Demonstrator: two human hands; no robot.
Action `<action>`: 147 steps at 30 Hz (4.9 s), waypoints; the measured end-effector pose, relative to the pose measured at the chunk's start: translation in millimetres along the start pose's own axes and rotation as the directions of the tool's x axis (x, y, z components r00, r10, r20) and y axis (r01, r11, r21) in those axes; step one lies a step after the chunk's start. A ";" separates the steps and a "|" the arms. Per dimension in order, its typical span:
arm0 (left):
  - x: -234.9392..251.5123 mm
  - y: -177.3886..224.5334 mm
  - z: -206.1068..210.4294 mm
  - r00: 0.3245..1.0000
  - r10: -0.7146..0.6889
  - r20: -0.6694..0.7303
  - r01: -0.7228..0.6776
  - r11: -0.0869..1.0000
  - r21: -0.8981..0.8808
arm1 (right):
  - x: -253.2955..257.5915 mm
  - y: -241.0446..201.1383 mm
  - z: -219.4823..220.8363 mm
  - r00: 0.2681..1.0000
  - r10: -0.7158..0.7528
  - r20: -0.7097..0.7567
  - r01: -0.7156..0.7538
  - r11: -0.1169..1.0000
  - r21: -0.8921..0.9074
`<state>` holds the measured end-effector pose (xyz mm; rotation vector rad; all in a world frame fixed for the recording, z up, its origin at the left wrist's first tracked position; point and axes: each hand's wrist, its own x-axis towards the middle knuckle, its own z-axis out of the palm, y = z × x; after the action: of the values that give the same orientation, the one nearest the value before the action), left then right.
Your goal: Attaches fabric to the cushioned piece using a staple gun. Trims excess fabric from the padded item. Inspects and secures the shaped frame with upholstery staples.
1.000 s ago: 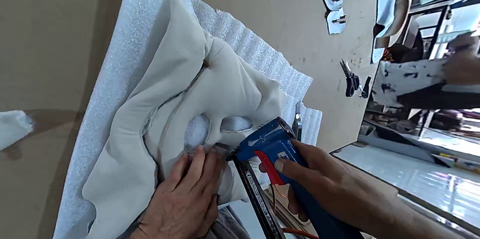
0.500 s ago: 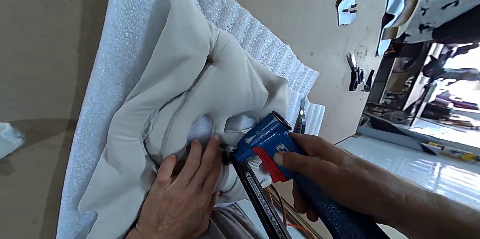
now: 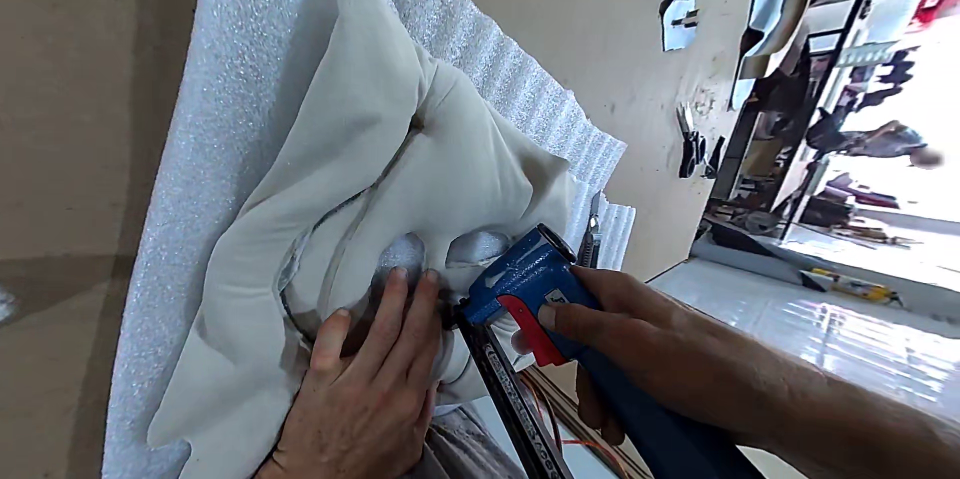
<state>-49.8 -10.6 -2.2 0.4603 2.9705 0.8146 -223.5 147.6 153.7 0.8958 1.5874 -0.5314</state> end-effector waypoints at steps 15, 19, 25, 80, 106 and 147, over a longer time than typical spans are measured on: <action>2.9 -2.4 -11.1 0.998 -0.006 0.055 0.008 1.000 -0.025 | -10.3 15.7 -11.2 0.992 -0.078 -0.094 0.088 0.990 0.109; 10.0 -25.8 -30.3 0.971 0.137 0.196 -0.126 0.990 -0.068 | -9.1 17.6 -8.6 0.993 -0.099 -0.056 0.105 0.988 0.109; 10.1 -36.9 -12.8 0.980 0.189 0.067 -0.181 0.977 -0.108 | -3.2 12.0 2.9 0.999 -0.044 -0.005 0.045 0.988 0.147; -2.4 -51.8 -17.6 0.937 0.295 -0.189 -0.335 0.911 -0.240 | -54.5 121.3 -61.1 0.849 -0.209 -0.485 0.414 0.834 0.366; -10.5 37.3 -15.2 0.966 0.134 0.221 -0.195 0.940 0.281 | 195.1 214.9 -97.5 0.040 -0.745 -0.666 0.495 0.594 -0.634; 102.6 39.9 -124.7 0.935 0.001 0.355 0.149 0.906 -0.396 | 64.0 219.6 -29.5 0.343 -0.521 -0.782 0.939 0.191 0.285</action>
<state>-149.8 -9.9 130.7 0.4097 2.3835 1.1816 -70.8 318.6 128.4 0.7041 2.4119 -1.9733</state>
